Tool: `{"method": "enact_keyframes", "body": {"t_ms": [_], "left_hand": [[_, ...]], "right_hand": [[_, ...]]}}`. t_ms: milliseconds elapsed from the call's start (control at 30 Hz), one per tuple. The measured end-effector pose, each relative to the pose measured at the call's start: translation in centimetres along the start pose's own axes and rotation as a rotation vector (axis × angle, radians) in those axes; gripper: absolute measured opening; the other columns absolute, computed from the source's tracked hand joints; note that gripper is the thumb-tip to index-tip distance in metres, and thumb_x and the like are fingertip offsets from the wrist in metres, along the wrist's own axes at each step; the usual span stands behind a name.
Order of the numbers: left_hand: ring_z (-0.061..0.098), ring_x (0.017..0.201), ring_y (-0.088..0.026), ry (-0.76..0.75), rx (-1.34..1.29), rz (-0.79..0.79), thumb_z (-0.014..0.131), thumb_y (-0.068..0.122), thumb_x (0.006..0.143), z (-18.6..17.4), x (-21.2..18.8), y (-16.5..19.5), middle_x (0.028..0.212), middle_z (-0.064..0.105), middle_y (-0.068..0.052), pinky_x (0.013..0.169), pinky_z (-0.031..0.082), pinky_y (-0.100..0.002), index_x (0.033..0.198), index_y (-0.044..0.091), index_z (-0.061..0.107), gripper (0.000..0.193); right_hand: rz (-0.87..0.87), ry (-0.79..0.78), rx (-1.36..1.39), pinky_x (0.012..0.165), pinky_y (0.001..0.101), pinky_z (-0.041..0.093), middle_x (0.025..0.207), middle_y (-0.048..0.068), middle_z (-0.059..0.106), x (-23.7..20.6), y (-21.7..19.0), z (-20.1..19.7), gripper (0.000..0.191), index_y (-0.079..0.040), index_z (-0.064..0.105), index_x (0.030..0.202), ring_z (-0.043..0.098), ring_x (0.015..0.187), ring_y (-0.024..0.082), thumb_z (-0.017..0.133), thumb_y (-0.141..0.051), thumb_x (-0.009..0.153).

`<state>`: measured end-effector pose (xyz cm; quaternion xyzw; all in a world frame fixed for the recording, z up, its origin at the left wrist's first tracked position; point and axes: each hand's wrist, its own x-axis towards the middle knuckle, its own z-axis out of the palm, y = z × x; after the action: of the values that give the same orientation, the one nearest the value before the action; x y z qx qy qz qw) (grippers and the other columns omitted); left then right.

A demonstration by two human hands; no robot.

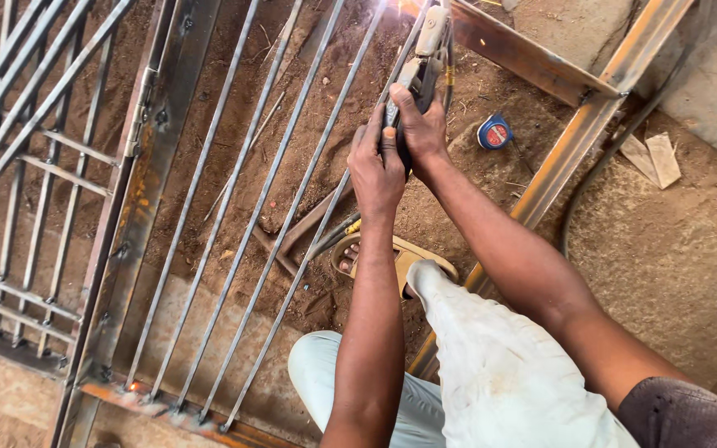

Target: The person sits on the ground beside metal window grill frames, welding the joints between the vertical bars and the frame using an electrode holder, with sparks flying as they weld. They then reposition along the frames, handle a measuring tape to measure the bars, and continue working on the grill sections.

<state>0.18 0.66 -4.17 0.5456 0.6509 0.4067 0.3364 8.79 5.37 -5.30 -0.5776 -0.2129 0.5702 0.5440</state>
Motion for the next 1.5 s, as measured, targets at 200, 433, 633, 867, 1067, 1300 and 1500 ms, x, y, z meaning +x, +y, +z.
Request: {"method": "enact_keyframes", "body": {"t_ms": [200, 433, 633, 867, 1067, 1300, 1500], "left_hand": [[0.071, 0.099, -0.038, 0.007, -0.001, -0.005, 0.054, 0.017, 0.105, 0.7, -0.7, 0.6, 0.110, 0.070, -0.022, 0.088, 0.055, -0.049, 0.138, 0.000, 0.062, 0.038], [0.070, 0.101, -0.038, -0.022, 0.001, -0.035, 0.054, 0.020, 0.105, 0.4, -1.3, 0.8, 0.111, 0.070, -0.023, 0.090, 0.054, -0.049, 0.138, 0.000, 0.062, 0.039], [0.034, 0.150, -0.045, 0.281, 0.316, -0.071, 0.062, 0.035, 0.101, -2.3, -3.0, -2.2, 0.153, 0.043, -0.027, 0.123, 0.038, -0.058, 0.145, 0.005, 0.058, 0.053], [0.004, 0.157, -0.048, 0.165, 0.569, -0.535, 0.033, 0.069, 0.101, -10.5, -4.5, -10.6, 0.172, 0.008, -0.027, 0.122, 0.011, -0.067, 0.163, 0.008, 0.026, 0.088], [0.002, 0.160, -0.042, 0.205, 0.754, -0.581, 0.017, 0.073, 0.100, -16.2, -9.6, -16.5, 0.173, 0.007, -0.018, 0.125, 0.003, -0.064, 0.166, 0.012, 0.021, 0.090], [0.004, 0.162, -0.035, 0.226, 1.041, -0.471, 0.017, 0.059, 0.110, -14.5, -13.5, -18.7, 0.176, 0.006, -0.011, 0.130, 0.001, -0.059, 0.168, 0.016, 0.011, 0.073], [0.003, 0.162, -0.035, 0.193, 0.999, -0.531, 0.018, 0.055, 0.110, -14.2, -12.9, -17.9, 0.176, 0.006, -0.010, 0.130, 0.001, -0.055, 0.168, 0.017, 0.009, 0.070]], "right_hand": [[0.055, 0.017, -0.029, 0.076, 0.0294, 0.058, 0.097, -0.001, 0.062, -0.2, 0.0, -1.1, 0.052, -0.009, 0.057, 0.123, 0.063, 0.085, 0.011, 0.079, -0.041, 0.087], [0.042, -0.006, 0.017, 0.076, 0.0295, 0.058, 0.096, -0.001, 0.062, -0.7, 0.3, -1.6, 0.053, -0.009, 0.057, 0.123, 0.063, 0.084, 0.011, 0.078, -0.043, 0.087], [0.179, 0.069, -0.041, 0.045, 0.0281, 0.054, 0.084, 0.002, 0.061, -0.8, 0.8, -1.0, 0.054, -0.011, 0.058, 0.118, 0.061, 0.059, 0.013, 0.077, -0.047, 0.082], [0.114, 0.039, -0.032, 0.048, 0.0261, 0.062, 0.083, -0.002, 0.059, -1.3, 3.4, -0.7, 0.060, -0.011, 0.053, 0.119, 0.065, 0.060, 0.009, 0.080, -0.052, 0.085], [0.076, 0.012, 0.022, 0.046, 0.0259, 0.060, 0.084, -0.001, 0.058, -1.1, 3.9, -0.1, 0.064, -0.009, 0.052, 0.120, 0.063, 0.058, 0.009, 0.081, -0.052, 0.083], [0.112, 0.056, -0.066, 0.042, 0.0258, 0.062, 0.077, 0.004, 0.060, -0.6, 3.1, -0.7, 0.070, -0.006, 0.049, 0.124, 0.064, 0.051, 0.011, 0.079, -0.054, 0.081], [0.094, 0.042, -0.036, 0.041, 0.0277, 0.059, 0.078, 0.003, 0.061, -0.4, 1.8, -0.4, 0.063, -0.005, 0.051, 0.119, 0.062, 0.050, 0.012, 0.078, -0.051, 0.085]]}}
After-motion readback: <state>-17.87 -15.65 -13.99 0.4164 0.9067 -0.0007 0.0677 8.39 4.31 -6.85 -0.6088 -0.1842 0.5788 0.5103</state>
